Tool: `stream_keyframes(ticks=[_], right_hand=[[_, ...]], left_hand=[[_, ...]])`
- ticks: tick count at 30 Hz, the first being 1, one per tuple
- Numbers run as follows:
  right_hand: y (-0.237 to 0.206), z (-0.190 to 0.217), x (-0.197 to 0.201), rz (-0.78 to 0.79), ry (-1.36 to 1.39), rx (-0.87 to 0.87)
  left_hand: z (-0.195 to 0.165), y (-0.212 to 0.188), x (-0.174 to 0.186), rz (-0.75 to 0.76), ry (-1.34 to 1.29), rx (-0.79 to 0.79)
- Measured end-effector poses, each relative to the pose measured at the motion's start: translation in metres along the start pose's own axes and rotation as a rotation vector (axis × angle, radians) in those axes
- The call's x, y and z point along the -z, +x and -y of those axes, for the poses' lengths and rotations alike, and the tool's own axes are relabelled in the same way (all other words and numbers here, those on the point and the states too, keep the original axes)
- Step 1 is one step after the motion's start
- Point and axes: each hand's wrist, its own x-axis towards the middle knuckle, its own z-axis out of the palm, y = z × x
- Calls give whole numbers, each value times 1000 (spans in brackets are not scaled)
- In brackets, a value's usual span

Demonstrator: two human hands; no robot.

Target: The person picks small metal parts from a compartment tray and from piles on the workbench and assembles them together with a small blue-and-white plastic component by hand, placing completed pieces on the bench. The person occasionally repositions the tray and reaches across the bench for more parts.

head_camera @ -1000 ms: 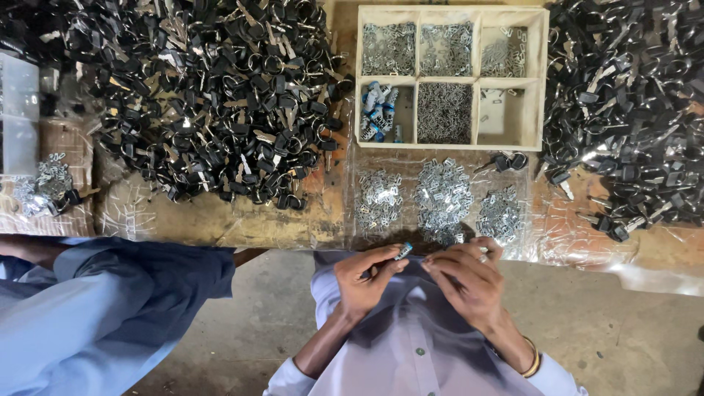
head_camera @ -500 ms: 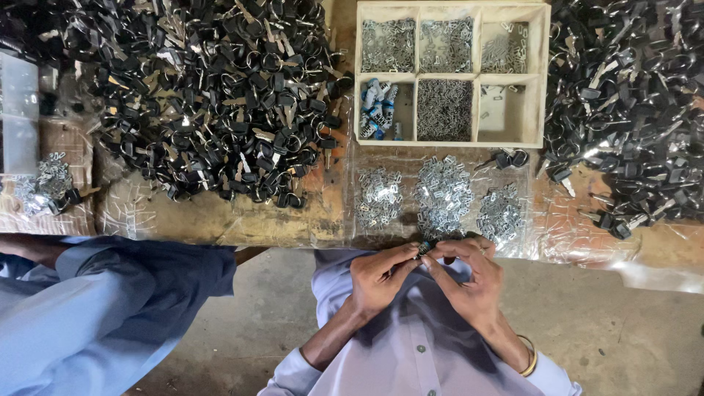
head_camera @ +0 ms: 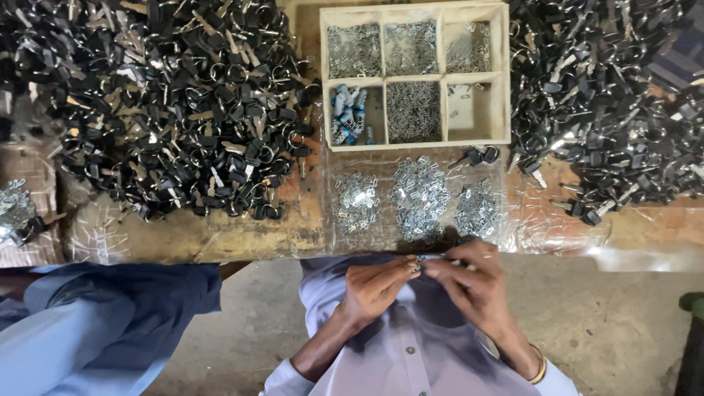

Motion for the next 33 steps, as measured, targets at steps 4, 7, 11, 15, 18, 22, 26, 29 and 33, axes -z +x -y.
stream_keyframes(ticks=[4,7,11,15,18,22,26,29,33], right_hand=[[4,-5,12,-115,-364,-11],[8,-5,17,-119,-370,-25],[9,-5,23,-97,-278,-75],[8,-6,25,-50,-376,-7],[4,-10,25,-103,-277,5],[-5,-21,21,-120,-282,29],[-11,-31,18,-172,-311,160],[-12,-32,17,-119,-182,165],[-9,-17,3,-99,30,63]], left_hand=[[-3,-1,-7,-87,-38,149],[1,0,-7,-142,-62,190],[3,-1,-7,-169,-116,273],[3,-3,-7,-166,-149,370],[3,-3,-6,-169,-169,380],[4,-3,-6,-182,-180,377],[4,-4,-6,-185,-195,377],[5,-5,-7,-192,-185,381],[5,-6,-6,-183,-97,383]])
